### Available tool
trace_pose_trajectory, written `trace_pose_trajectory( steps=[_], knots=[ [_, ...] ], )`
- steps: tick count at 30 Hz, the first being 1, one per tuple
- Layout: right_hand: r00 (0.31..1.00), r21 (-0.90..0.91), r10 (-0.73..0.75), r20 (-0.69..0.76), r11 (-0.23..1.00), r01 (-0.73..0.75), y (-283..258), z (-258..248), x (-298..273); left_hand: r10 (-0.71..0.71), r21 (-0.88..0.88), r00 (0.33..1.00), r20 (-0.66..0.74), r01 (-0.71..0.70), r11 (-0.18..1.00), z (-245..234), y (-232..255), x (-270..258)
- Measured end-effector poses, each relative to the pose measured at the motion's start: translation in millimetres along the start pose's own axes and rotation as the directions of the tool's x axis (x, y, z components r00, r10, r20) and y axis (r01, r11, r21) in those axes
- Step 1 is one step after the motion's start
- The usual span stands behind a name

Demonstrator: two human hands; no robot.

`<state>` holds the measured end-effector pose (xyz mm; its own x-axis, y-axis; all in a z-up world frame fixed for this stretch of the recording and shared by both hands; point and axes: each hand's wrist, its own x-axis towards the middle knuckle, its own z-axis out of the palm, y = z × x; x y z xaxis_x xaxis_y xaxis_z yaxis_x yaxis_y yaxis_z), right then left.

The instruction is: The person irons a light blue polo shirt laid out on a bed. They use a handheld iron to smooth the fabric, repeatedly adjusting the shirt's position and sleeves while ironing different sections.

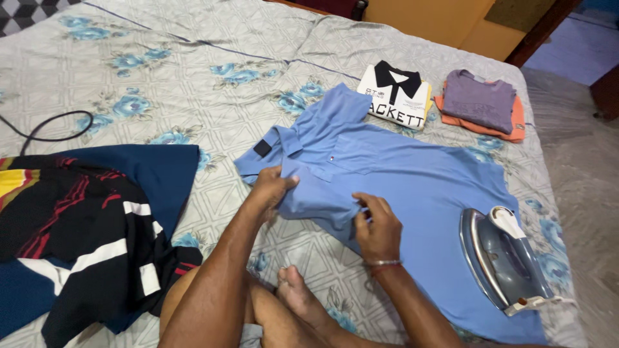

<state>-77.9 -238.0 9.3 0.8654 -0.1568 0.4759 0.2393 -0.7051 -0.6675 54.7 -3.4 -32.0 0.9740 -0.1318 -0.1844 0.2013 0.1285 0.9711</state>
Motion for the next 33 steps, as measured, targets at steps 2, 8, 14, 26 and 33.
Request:
trace_pose_trajectory(
  steps=[2, 8, 14, 26, 33],
  knots=[
    [0.984, -0.082, 0.013, 0.176, 0.997, 0.002, -0.7, -2.4, 1.3, -0.145, 0.305, 0.988, -0.052, 0.154, 0.940, 1.0, 1.3, -0.2],
    [0.973, -0.204, -0.003, 0.231, 0.978, 0.052, -4.0, 11.5, -22.0, -0.413, 0.664, 0.899, -0.145, 0.398, 0.633, -9.5, 7.0, -8.5],
    [0.971, -0.059, 0.145, 0.189, 0.989, -0.136, -7.8, 9.8, -18.0, -0.334, 0.728, 0.940, -0.073, 0.279, 0.627, -9.6, 24.9, -14.7],
    [0.885, -0.203, -0.207, 0.417, 0.928, 0.313, -16.8, 12.3, -45.6, -0.324, 0.929, 0.904, -0.277, 0.339, 0.150, -19.2, 35.7, -38.5],
    [0.783, -0.238, -0.099, 0.615, 0.923, 0.303, -16.9, 22.8, -54.5, -0.308, 0.942, 0.905, -0.292, 0.327, 0.068, -17.2, 50.3, -51.8]
  ],
)
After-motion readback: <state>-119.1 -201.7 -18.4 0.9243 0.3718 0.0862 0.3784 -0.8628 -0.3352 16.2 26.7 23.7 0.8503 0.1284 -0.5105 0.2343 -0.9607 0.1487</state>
